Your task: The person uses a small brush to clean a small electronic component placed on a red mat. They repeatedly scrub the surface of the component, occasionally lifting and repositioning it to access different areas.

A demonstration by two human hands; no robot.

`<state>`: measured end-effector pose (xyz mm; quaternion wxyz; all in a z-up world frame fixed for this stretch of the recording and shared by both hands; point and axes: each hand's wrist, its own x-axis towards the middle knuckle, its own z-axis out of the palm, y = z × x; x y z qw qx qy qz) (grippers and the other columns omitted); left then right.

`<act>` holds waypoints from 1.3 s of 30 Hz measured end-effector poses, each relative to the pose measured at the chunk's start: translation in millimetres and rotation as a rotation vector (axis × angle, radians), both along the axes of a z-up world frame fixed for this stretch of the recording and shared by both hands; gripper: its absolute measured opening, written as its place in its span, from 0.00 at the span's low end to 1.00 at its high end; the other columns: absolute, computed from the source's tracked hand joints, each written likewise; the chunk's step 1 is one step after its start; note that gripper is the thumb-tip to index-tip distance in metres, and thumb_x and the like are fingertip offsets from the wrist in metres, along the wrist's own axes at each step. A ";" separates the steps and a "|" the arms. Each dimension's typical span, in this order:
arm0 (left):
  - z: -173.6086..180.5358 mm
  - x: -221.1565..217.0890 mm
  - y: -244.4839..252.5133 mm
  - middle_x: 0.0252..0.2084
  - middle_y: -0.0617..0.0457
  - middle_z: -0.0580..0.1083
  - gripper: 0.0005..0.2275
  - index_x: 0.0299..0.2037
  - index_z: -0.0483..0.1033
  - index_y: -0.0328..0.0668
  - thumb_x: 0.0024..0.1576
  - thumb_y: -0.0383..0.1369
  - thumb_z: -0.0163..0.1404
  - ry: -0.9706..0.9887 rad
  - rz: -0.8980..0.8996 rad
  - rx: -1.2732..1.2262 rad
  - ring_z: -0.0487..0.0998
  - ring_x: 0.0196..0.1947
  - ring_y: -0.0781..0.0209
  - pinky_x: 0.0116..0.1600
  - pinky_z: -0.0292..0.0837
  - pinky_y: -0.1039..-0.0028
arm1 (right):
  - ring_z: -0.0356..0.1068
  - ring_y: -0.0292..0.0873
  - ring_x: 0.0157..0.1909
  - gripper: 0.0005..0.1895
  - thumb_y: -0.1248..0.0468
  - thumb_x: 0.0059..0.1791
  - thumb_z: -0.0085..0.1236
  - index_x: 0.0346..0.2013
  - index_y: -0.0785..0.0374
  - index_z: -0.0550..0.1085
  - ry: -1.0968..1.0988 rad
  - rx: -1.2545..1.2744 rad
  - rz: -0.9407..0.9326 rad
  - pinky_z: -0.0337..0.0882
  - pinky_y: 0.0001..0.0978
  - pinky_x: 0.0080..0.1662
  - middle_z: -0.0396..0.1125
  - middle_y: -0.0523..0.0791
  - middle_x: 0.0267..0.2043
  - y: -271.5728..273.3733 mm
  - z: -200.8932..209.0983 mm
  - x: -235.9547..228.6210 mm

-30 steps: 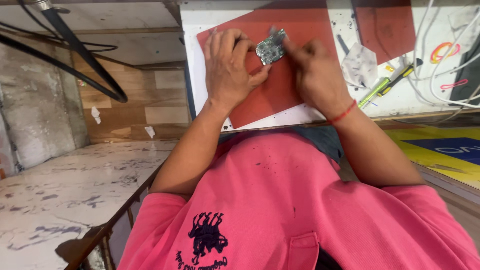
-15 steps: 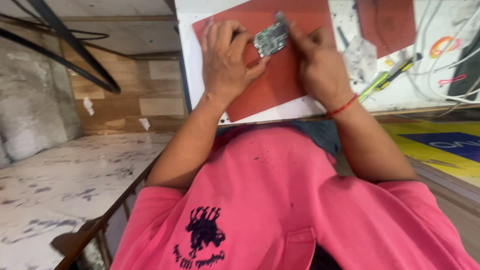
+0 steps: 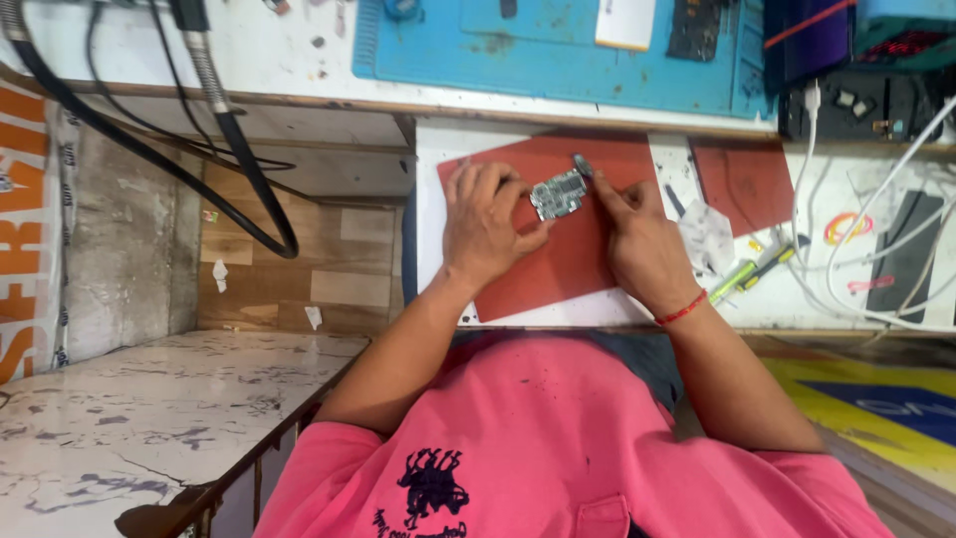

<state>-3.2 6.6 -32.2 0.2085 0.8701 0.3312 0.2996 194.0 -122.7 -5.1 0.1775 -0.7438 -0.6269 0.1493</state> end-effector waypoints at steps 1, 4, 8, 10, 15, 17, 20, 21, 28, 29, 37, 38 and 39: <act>-1.4 0.5 -2.4 0.47 0.51 0.69 0.21 0.41 0.78 0.41 0.42 0.43 0.67 0.007 -0.004 -0.007 0.68 0.52 0.49 0.63 0.58 0.53 | 0.70 0.62 0.43 0.35 0.73 0.47 0.42 0.71 0.59 0.65 -0.009 -0.015 -0.004 0.72 0.49 0.44 0.64 0.58 0.49 -4.2 -1.5 2.0; 3.7 0.5 -2.0 0.47 0.49 0.68 0.22 0.40 0.78 0.41 0.40 0.44 0.67 0.045 0.008 -0.008 0.67 0.52 0.45 0.60 0.59 0.52 | 0.70 0.62 0.44 0.36 0.74 0.44 0.44 0.70 0.64 0.64 -0.089 -0.004 0.061 0.72 0.48 0.40 0.65 0.58 0.47 -4.4 3.5 6.2; 14.5 -0.7 -3.4 0.46 0.50 0.69 0.23 0.41 0.78 0.40 0.41 0.46 0.67 -0.010 0.000 0.034 0.69 0.52 0.49 0.65 0.58 0.50 | 0.71 0.56 0.43 0.29 0.72 0.49 0.45 0.66 0.55 0.69 0.115 0.170 -0.013 0.73 0.46 0.45 0.68 0.53 0.44 1.7 16.9 2.7; 15.3 0.2 -3.1 0.46 0.51 0.69 0.22 0.39 0.78 0.40 0.41 0.46 0.67 -0.024 0.006 0.032 0.69 0.52 0.51 0.67 0.58 0.51 | 0.72 0.57 0.42 0.29 0.70 0.47 0.48 0.64 0.49 0.70 0.022 0.039 -0.001 0.73 0.48 0.43 0.68 0.52 0.46 1.4 15.8 -8.5; 9.4 -0.6 -2.2 0.45 0.51 0.70 0.21 0.38 0.78 0.41 0.41 0.45 0.67 0.003 0.013 -0.006 0.69 0.52 0.51 0.66 0.57 0.53 | 0.72 0.58 0.41 0.32 0.72 0.46 0.46 0.64 0.49 0.71 -0.026 0.060 -0.037 0.73 0.48 0.42 0.67 0.53 0.46 3.8 10.7 -13.6; 8.8 -1.3 -7.5 0.46 0.51 0.70 0.21 0.39 0.78 0.40 0.42 0.45 0.67 -0.003 0.013 0.040 0.69 0.53 0.51 0.67 0.56 0.53 | 0.72 0.59 0.41 0.33 0.74 0.45 0.45 0.65 0.52 0.70 -0.005 0.098 0.051 0.73 0.49 0.42 0.67 0.53 0.47 1.3 13.8 -11.6; 13.5 1.7 0.1 0.47 0.53 0.71 0.20 0.39 0.78 0.42 0.43 0.44 0.66 -0.018 0.015 0.011 0.69 0.54 0.52 0.68 0.57 0.54 | 0.73 0.57 0.40 0.30 0.71 0.48 0.46 0.64 0.43 0.70 -0.032 -0.214 0.007 0.73 0.49 0.41 0.67 0.50 0.47 12.4 22.2 -8.2; 14.0 2.0 1.2 0.47 0.52 0.71 0.21 0.40 0.78 0.41 0.42 0.44 0.66 -0.017 0.011 0.024 0.69 0.54 0.51 0.68 0.56 0.53 | 0.73 0.57 0.40 0.30 0.70 0.49 0.46 0.64 0.45 0.70 -0.025 -0.142 -0.026 0.73 0.49 0.41 0.67 0.50 0.47 13.6 24.2 -8.5; 8.5 0.4 -2.2 0.48 0.50 0.70 0.22 0.42 0.78 0.42 0.41 0.44 0.67 -0.005 0.020 0.038 0.68 0.55 0.48 0.66 0.56 0.52 | 0.72 0.59 0.41 0.28 0.70 0.50 0.46 0.65 0.50 0.71 0.019 0.039 -0.003 0.73 0.49 0.42 0.67 0.53 0.47 5.6 15.9 -14.5; 8.6 1.6 -1.8 0.48 0.50 0.70 0.22 0.42 0.78 0.42 0.41 0.44 0.67 -0.003 0.019 0.040 0.68 0.55 0.47 0.64 0.56 0.52 | 0.72 0.60 0.42 0.27 0.70 0.51 0.47 0.65 0.51 0.71 -0.001 0.127 -0.046 0.73 0.48 0.42 0.66 0.53 0.47 5.3 14.3 -13.7; -0.9 -0.8 -5.3 0.47 0.50 0.68 0.22 0.43 0.77 0.39 0.44 0.41 0.70 -0.009 -0.029 -0.011 0.68 0.52 0.48 0.67 0.56 0.49 | 0.71 0.60 0.41 0.31 0.73 0.51 0.46 0.69 0.53 0.70 -0.070 0.105 0.024 0.73 0.47 0.41 0.65 0.54 0.51 -2.9 14.2 -11.6; -0.3 0.1 -3.2 0.47 0.52 0.68 0.21 0.44 0.77 0.40 0.45 0.40 0.70 -0.047 -0.020 -0.001 0.68 0.52 0.50 0.70 0.56 0.49 | 0.71 0.59 0.37 0.31 0.73 0.50 0.46 0.68 0.53 0.71 -0.085 0.030 0.050 0.73 0.47 0.38 0.66 0.53 0.50 0.3 15.2 -11.7; 2.2 -0.1 -4.7 0.47 0.53 0.68 0.20 0.44 0.77 0.41 0.46 0.39 0.70 -0.084 -0.011 0.009 0.69 0.53 0.52 0.72 0.56 0.49 | 0.71 0.58 0.32 0.31 0.73 0.49 0.46 0.67 0.53 0.71 -0.099 -0.044 0.076 0.73 0.48 0.36 0.67 0.53 0.50 -0.1 17.7 -15.0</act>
